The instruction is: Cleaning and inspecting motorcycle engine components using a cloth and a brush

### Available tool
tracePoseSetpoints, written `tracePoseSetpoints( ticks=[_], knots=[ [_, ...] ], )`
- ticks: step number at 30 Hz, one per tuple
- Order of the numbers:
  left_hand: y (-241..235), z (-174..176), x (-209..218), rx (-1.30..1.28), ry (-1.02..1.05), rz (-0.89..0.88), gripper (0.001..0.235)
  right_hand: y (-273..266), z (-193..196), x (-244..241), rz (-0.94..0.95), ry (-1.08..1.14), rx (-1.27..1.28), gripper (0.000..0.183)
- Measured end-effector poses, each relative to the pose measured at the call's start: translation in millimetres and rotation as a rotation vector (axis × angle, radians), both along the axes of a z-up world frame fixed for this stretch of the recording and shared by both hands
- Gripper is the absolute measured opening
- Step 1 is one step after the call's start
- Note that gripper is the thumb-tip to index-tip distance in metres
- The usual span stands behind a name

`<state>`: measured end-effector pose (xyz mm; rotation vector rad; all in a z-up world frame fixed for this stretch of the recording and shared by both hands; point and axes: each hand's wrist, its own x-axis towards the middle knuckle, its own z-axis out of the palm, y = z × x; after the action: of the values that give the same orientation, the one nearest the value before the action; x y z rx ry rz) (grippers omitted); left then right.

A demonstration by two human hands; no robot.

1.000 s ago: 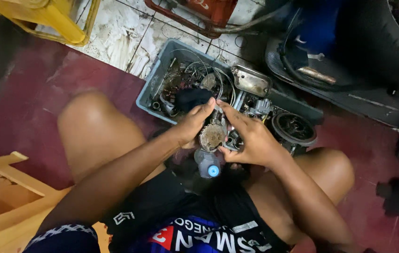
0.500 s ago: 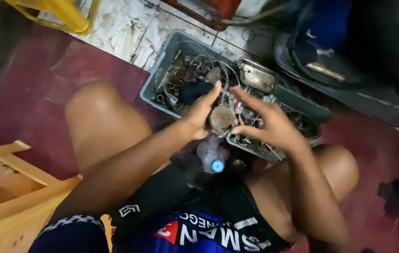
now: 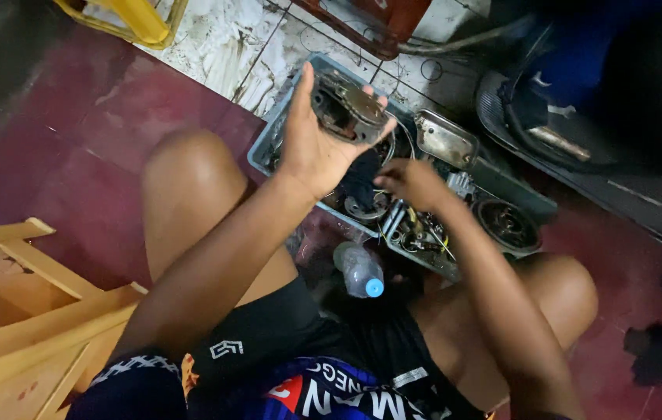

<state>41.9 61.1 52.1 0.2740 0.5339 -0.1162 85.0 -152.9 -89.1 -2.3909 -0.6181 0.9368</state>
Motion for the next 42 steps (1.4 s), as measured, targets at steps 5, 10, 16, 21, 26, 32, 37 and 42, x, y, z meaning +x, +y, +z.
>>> tracePoseSetpoints(
  ticks=[5,10,16,21,26,32,37,42],
  knots=[
    [3.5,-62.7,24.0,-0.102,-0.007,0.046,0.053,19.9,-182.9,30.6,0.091,-0.162,-0.214,0.044],
    [-3.9,-105.3,48.5,-0.208,0.028,0.025,0.047,32.2,-271.0,43.2,0.086,-0.724,-0.175,0.059],
    [-14.0,-112.9,62.6,-0.164,0.002,-0.03,0.059,21.0,-274.6,51.2,-0.049,-0.591,-0.004,0.046],
    [-16.2,-104.0,63.7,-0.181,0.031,-0.022,0.059,12.5,-275.8,60.9,-0.244,-0.404,0.172,0.035],
    [-23.3,-113.9,77.7,-0.147,0.035,-0.012,0.064,3.1,-272.3,68.2,-0.395,-0.26,0.291,0.035],
    [-18.1,-96.6,70.6,-0.134,0.014,0.031,0.067,-8.9,-150.9,61.1,-0.448,-0.182,0.381,0.045],
    [-13.8,-122.4,81.3,-0.155,-0.012,0.076,0.065,-10.7,-44.2,55.9,-0.368,-0.207,0.585,0.041],
    [1.9,-96.5,71.2,-0.14,0.044,0.18,0.059,-44.9,-17.9,63.8,-0.48,-0.247,0.868,0.045]
  ],
)
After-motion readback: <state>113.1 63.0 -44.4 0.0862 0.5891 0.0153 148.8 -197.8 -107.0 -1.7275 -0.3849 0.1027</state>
